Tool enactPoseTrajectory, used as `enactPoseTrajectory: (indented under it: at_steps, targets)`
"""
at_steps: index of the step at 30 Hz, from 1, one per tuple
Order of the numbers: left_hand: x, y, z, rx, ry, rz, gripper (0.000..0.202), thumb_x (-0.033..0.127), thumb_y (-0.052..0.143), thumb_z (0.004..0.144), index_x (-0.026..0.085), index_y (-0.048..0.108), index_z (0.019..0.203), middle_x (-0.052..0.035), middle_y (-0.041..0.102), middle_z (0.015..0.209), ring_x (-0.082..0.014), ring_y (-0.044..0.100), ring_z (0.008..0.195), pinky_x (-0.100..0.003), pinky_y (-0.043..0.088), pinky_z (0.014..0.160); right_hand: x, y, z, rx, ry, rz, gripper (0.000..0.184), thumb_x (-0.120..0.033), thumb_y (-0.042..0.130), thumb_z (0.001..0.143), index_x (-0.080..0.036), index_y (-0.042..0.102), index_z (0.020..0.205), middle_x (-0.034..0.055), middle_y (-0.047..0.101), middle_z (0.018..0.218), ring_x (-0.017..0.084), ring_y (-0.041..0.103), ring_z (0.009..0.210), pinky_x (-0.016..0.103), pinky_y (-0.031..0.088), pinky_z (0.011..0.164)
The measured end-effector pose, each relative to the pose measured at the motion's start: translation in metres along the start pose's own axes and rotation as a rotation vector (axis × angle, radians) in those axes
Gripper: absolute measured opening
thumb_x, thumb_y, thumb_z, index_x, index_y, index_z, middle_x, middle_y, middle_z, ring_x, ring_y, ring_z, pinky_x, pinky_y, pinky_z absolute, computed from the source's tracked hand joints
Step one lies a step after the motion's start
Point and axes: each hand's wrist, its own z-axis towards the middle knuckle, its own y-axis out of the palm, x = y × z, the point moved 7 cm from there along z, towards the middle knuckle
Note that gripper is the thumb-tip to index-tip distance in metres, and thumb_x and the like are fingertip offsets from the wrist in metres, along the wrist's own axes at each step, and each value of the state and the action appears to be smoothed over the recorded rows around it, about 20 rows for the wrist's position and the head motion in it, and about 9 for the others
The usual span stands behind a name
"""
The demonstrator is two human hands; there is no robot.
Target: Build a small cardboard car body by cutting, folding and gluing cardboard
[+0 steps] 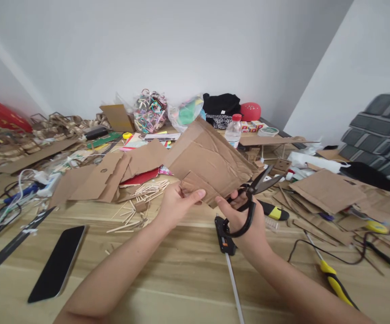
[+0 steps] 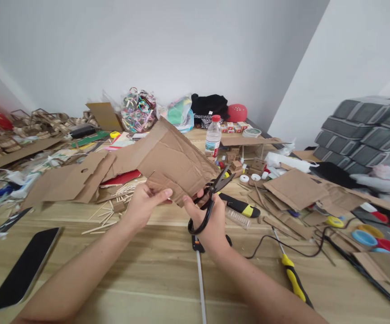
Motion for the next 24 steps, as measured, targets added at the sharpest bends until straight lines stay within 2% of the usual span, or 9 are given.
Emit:
enactPoseTrajectory:
  at_steps: [4,8,13,17,20,24]
  targets:
    - [0.004,-0.009,0.007,0.011,-0.028,-0.082,0.056,0.061,0.096,0.041,0.016,0.07,0.061,-0.0022,0.071,0.061,-0.0142,0.064,0.055,-0.03,0.061,0.058,-0.003,-0.001,0.0,0.0,-0.008,-0.015,0.035,-0.045,0.072,0.065,-0.029,0.041,0.069,-0.0027,0.055,0.062,0.018,0.056,0.059,0.034,0.053,0.059]
    - [0.0,-0.003,0.006,-0.055,-0.094,-0.113,0.062,0.067,0.095,0.038,0.016,0.073,0.066,-0.0037,0.074,0.064,-0.0176,0.07,0.061,-0.03,0.062,0.06,-0.004,-0.002,0.0,-0.005,-0.009,-0.038,0.034,-0.043,0.072,0.064,-0.029,0.041,0.068,-0.0028,0.055,0.063,0.018,0.057,0.059,0.034,0.054,0.06]
    - [-0.007,0.003,0.002,-0.062,-0.143,-0.114,0.067,0.069,0.094,0.035,0.016,0.075,0.072,-0.0056,0.077,0.069,-0.021,0.073,0.065,-0.031,0.062,0.06,0.006,0.001,-0.002,0.018,-0.01,-0.044,0.034,-0.047,0.071,0.068,-0.03,0.041,0.07,-0.0019,0.054,0.064,0.019,0.054,0.059,0.034,0.051,0.057]
    - [-0.007,0.0,0.003,-0.036,-0.099,-0.109,0.061,0.065,0.094,0.039,0.016,0.073,0.067,-0.0045,0.074,0.065,-0.0186,0.069,0.059,-0.03,0.061,0.055,-0.003,0.003,-0.005,-0.02,-0.048,-0.074,0.039,-0.05,0.071,0.067,-0.029,0.038,0.068,-0.002,0.054,0.062,0.017,0.052,0.057,0.031,0.048,0.055]
    - [-0.003,-0.007,0.007,-0.016,-0.037,-0.087,0.054,0.061,0.095,0.044,0.016,0.068,0.059,-0.0017,0.068,0.057,-0.0151,0.064,0.053,-0.029,0.059,0.053,-0.017,0.002,-0.002,-0.092,-0.066,-0.128,0.044,-0.058,0.072,0.068,-0.029,0.039,0.067,-0.0024,0.053,0.06,0.017,0.05,0.055,0.031,0.046,0.054]
    - [0.009,-0.02,0.012,0.019,0.043,-0.017,0.052,0.059,0.094,0.045,0.017,0.065,0.052,0.0003,0.063,0.051,-0.0142,0.06,0.048,-0.03,0.06,0.052,-0.036,0.002,0.008,-0.325,-0.122,-0.269,0.049,-0.072,0.064,0.077,-0.026,0.048,0.068,0.0008,0.059,0.062,0.017,0.053,0.057,0.03,0.045,0.055]
